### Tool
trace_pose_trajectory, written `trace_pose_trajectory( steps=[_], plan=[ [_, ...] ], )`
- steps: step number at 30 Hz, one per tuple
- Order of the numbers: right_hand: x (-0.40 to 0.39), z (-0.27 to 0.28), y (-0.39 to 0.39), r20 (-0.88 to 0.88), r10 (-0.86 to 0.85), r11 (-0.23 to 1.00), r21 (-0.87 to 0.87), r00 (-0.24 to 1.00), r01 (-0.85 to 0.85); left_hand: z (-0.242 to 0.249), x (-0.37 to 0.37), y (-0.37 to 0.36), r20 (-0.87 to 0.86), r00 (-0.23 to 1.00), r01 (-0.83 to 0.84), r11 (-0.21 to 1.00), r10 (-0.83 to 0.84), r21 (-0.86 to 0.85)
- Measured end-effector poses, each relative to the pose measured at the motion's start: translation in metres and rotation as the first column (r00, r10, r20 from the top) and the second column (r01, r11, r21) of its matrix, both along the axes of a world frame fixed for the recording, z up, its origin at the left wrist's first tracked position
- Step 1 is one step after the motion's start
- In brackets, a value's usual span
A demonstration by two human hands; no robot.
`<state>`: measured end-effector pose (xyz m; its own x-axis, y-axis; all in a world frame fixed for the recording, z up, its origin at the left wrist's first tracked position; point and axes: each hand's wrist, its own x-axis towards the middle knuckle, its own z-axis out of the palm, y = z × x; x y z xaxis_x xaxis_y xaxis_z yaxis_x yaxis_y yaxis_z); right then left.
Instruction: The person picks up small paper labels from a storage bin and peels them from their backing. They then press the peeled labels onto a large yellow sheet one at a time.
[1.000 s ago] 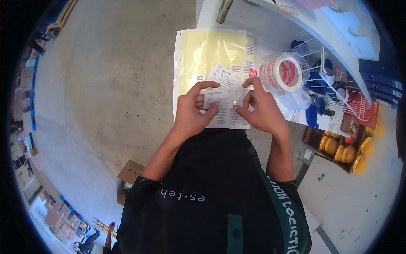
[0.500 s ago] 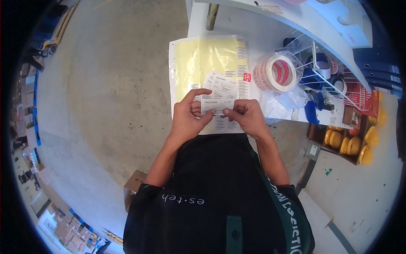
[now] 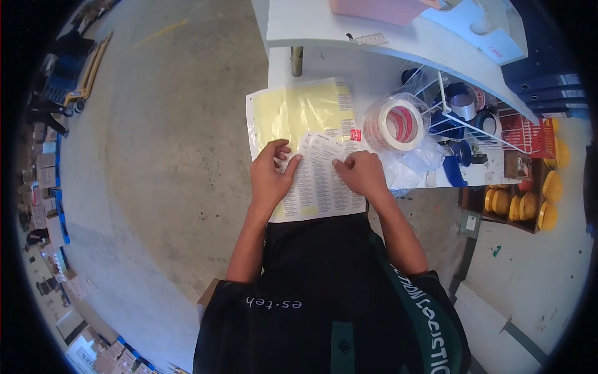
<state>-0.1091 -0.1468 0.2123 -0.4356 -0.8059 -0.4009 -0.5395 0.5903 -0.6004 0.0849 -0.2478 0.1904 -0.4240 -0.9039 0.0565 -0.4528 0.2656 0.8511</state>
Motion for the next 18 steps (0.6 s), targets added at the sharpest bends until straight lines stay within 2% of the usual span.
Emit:
trace_pose_trajectory(
  steps=[1,2,3,4,5,6,7,8,13,15,16,18],
  plan=[
    [0.001,0.001,-0.004,-0.232,0.117,0.989,0.111,0.966,-0.093,-0.002,0.001,-0.001,-0.001,1.000,0.004,1.000,-0.004,-0.009],
    [0.002,0.003,-0.007,-0.231,0.112,0.991,0.103,0.966,-0.090,-0.004,0.005,-0.001,0.051,0.998,0.034,0.999,-0.031,-0.041],
    [0.004,0.008,-0.011,-0.206,0.079,0.997,0.018,0.975,-0.077,-0.007,0.008,0.000,0.104,0.993,0.065,0.995,-0.058,-0.071],
    [0.005,0.010,-0.014,-0.178,0.046,0.996,-0.066,0.983,-0.059,-0.009,0.009,0.003,0.110,0.992,0.070,0.996,-0.064,-0.053],
    [0.007,0.004,-0.016,-0.177,0.037,0.996,-0.072,0.983,-0.051,-0.012,0.011,0.006,0.112,0.991,0.079,0.995,-0.072,-0.060],
    [0.008,-0.007,-0.019,-0.304,0.092,0.944,-0.278,0.948,-0.180,-0.015,0.011,0.009,0.112,0.991,0.086,0.993,-0.076,-0.086],
    [0.009,-0.013,-0.023,-0.439,0.109,0.834,-0.447,0.892,-0.322,-0.016,0.010,0.010,0.111,0.990,0.095,0.989,-0.082,-0.113],
    [0.012,-0.017,-0.026,-0.382,0.192,0.875,-0.350,0.904,-0.334,-0.017,0.009,0.012,0.100,0.992,0.085,0.991,-0.074,-0.105],
    [0.022,-0.028,-0.042,-0.335,0.249,0.889,-0.292,0.909,-0.352,-0.016,0.009,0.014,0.080,0.995,0.067,0.997,-0.063,-0.048],
    [0.021,-0.029,-0.047,-0.291,0.278,0.926,-0.174,0.915,-0.337,-0.018,0.009,0.014,0.022,0.999,0.043,0.999,-0.043,-0.024],
    [0.019,-0.029,-0.051,-0.289,0.268,0.927,-0.184,0.919,-0.328,-0.018,0.009,0.014,0.029,0.998,0.048,0.999,-0.048,-0.014],
    [0.016,-0.028,-0.055,-0.258,0.373,0.914,-0.063,0.891,-0.401,-0.019,0.008,0.015,0.030,0.998,0.053,0.998,-0.052,-0.040]
  ],
)
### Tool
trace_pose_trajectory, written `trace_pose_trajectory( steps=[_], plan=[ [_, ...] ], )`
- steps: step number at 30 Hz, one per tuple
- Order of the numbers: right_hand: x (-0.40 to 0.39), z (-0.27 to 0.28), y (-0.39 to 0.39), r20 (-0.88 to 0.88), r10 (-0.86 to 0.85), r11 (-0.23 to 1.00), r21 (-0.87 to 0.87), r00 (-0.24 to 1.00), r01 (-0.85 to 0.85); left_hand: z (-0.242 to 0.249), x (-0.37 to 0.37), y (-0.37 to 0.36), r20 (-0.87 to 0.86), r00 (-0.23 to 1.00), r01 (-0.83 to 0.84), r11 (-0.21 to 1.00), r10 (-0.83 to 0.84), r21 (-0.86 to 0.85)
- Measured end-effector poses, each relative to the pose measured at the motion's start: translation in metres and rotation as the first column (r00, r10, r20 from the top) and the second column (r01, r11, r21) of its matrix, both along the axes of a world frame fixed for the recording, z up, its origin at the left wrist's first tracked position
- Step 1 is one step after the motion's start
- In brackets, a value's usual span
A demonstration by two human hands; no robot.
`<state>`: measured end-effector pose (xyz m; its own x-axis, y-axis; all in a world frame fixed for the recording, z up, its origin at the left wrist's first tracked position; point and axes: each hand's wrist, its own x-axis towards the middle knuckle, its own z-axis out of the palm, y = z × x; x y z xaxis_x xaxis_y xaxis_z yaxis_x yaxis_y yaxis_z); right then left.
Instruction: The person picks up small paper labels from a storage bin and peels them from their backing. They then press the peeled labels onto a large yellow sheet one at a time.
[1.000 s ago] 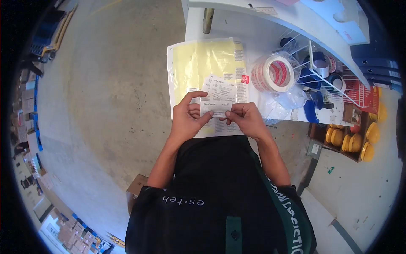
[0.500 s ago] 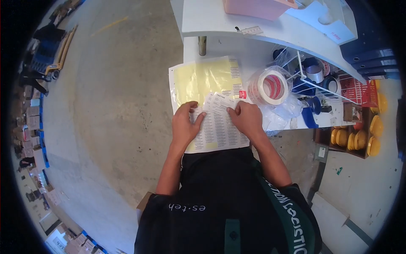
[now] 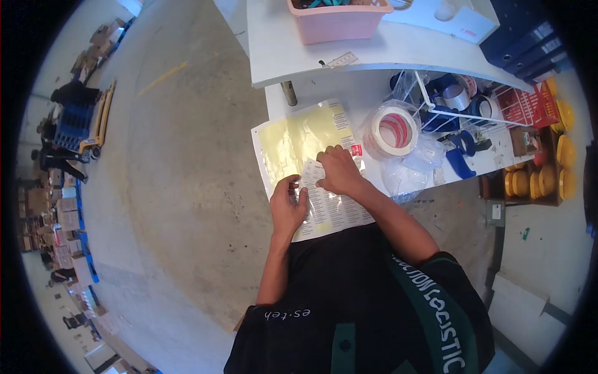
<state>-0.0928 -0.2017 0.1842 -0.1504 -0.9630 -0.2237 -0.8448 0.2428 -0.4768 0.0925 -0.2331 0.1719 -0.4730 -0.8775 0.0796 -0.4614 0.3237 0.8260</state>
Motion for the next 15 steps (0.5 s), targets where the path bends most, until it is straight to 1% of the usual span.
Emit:
trace_pose_trajectory(
  steps=[1,3,4,6,7,8,9,10,12,13,14,15],
  plan=[
    [0.001,0.000,0.002,0.005,-0.012,1.000,-0.007,1.000,0.012,0.000,0.000,0.000,-0.007,1.000,-0.005,1.000,0.005,-0.016],
    [0.003,-0.001,0.009,-0.025,0.020,0.987,-0.156,0.999,-0.024,-0.002,0.001,-0.001,-0.004,1.000,0.002,1.000,-0.002,-0.006],
    [0.003,-0.001,0.011,-0.021,0.010,0.987,-0.160,1.000,-0.014,-0.004,0.002,-0.002,-0.007,1.000,-0.005,1.000,0.005,0.012],
    [0.001,-0.003,0.016,0.168,-0.135,0.981,-0.112,0.977,0.155,-0.010,0.003,-0.003,-0.026,1.000,-0.010,0.999,0.010,0.032],
    [-0.001,-0.006,0.021,0.170,-0.137,0.981,-0.111,0.976,0.158,-0.012,0.003,-0.003,-0.048,0.998,-0.025,0.998,0.028,0.054],
    [-0.004,-0.012,0.029,0.305,-0.275,0.895,-0.264,0.912,0.359,-0.013,0.003,-0.002,-0.045,0.999,-0.027,0.998,0.030,0.056],
    [-0.008,-0.015,0.035,0.454,-0.368,0.747,-0.375,0.811,0.549,-0.015,0.001,-0.002,-0.068,0.997,-0.033,0.998,0.037,0.058],
    [-0.014,-0.005,0.043,0.454,-0.366,0.748,-0.377,0.812,0.547,-0.015,0.000,-0.002,-0.092,0.995,-0.038,0.998,0.043,0.058],
    [-0.024,0.025,0.058,0.687,-0.338,0.730,-0.240,0.643,0.640,-0.012,-0.002,0.000,-0.111,0.993,-0.025,0.996,0.034,0.084],
    [-0.021,0.024,0.062,0.686,-0.344,0.720,-0.246,0.641,0.649,-0.010,-0.004,0.000,-0.132,0.991,-0.003,0.994,0.017,0.109],
    [-0.018,0.023,0.068,0.705,-0.313,0.706,-0.275,0.636,0.653,-0.010,-0.007,0.002,-0.143,0.990,0.023,0.995,-0.008,0.102],
    [-0.016,0.019,0.073,0.719,-0.286,0.684,-0.311,0.634,0.661,-0.009,-0.010,0.007,-0.321,0.947,0.087,0.966,-0.005,0.242]
  ],
)
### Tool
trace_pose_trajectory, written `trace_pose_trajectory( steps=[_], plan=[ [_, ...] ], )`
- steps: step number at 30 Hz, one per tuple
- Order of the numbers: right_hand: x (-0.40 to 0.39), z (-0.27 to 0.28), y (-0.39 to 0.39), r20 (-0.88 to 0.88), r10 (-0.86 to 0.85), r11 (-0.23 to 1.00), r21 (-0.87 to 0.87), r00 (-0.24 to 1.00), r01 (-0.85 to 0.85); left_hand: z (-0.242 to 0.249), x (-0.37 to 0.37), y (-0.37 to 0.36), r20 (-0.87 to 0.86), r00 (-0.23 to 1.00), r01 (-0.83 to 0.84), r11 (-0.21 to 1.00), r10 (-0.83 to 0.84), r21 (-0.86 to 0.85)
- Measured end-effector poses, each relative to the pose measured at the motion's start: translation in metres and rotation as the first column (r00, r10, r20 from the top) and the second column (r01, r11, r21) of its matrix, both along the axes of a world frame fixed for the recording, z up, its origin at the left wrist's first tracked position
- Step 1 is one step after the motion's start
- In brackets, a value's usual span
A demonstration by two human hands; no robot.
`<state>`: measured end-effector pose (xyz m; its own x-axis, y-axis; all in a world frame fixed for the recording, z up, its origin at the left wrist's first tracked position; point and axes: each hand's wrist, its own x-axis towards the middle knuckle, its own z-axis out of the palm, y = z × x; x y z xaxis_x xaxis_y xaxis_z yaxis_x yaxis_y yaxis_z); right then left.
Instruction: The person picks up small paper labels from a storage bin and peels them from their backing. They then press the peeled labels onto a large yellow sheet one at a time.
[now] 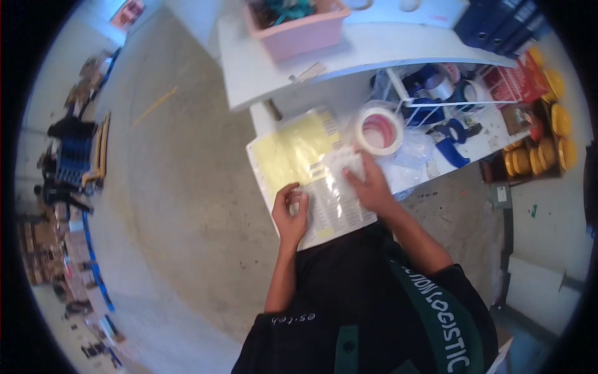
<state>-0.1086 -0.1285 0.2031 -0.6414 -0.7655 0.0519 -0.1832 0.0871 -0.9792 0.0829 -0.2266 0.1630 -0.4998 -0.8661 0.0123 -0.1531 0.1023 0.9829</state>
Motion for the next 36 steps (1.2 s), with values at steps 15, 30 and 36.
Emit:
trace_pose_trajectory(
  steps=[15,30,36],
  plan=[
    [0.032,0.054,0.015,-0.577,0.530,0.839,0.249,0.622,-0.484,0.036,-0.010,0.002,-0.408,0.913,0.383,0.344,0.000,0.857],
    [0.000,0.037,0.021,-0.537,0.657,0.720,0.239,0.528,-0.652,0.014,-0.007,0.032,-0.584,0.808,0.526,0.353,0.079,0.774],
    [-0.027,0.043,0.036,-0.612,0.592,0.689,0.046,0.525,-0.723,0.029,-0.028,0.071,-0.512,0.841,0.381,0.480,0.176,0.790]
  ],
)
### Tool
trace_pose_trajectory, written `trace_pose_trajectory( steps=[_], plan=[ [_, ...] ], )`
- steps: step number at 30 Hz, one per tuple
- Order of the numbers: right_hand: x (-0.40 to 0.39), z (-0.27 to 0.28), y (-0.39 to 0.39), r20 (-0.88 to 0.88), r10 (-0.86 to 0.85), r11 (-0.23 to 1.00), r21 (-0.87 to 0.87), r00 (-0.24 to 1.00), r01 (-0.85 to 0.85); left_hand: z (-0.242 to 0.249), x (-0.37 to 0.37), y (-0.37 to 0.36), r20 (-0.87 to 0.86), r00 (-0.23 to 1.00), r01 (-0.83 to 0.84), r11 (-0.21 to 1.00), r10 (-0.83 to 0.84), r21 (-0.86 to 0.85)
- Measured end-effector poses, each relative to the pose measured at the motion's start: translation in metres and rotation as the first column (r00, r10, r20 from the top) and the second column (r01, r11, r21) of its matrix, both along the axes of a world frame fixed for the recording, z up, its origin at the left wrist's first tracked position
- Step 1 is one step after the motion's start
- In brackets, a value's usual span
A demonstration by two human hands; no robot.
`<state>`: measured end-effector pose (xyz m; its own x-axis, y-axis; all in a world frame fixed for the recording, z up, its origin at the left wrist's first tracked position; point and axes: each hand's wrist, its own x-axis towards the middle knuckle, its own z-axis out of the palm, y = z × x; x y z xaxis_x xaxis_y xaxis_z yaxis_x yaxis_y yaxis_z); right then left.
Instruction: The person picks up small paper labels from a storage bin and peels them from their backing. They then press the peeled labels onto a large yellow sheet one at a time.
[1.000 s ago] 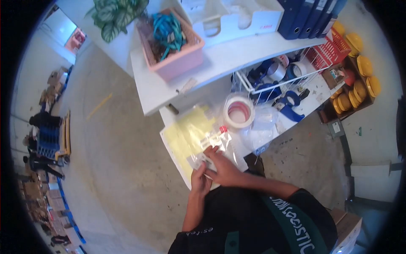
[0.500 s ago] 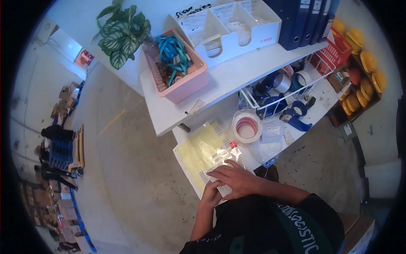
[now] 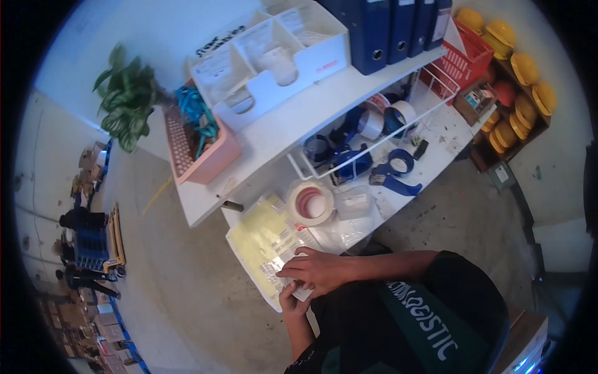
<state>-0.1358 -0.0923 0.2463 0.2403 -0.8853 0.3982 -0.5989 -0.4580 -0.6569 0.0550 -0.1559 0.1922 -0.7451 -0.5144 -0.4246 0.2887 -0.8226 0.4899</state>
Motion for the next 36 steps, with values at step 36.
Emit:
trace_pose_trajectory(
  steps=[36],
  plan=[
    [-0.064,0.020,0.017,0.997,-0.067,0.843,0.083,0.049,-0.531,0.047,0.021,0.129,0.315,0.718,-0.619,0.777,0.620,-0.116]
  ],
)
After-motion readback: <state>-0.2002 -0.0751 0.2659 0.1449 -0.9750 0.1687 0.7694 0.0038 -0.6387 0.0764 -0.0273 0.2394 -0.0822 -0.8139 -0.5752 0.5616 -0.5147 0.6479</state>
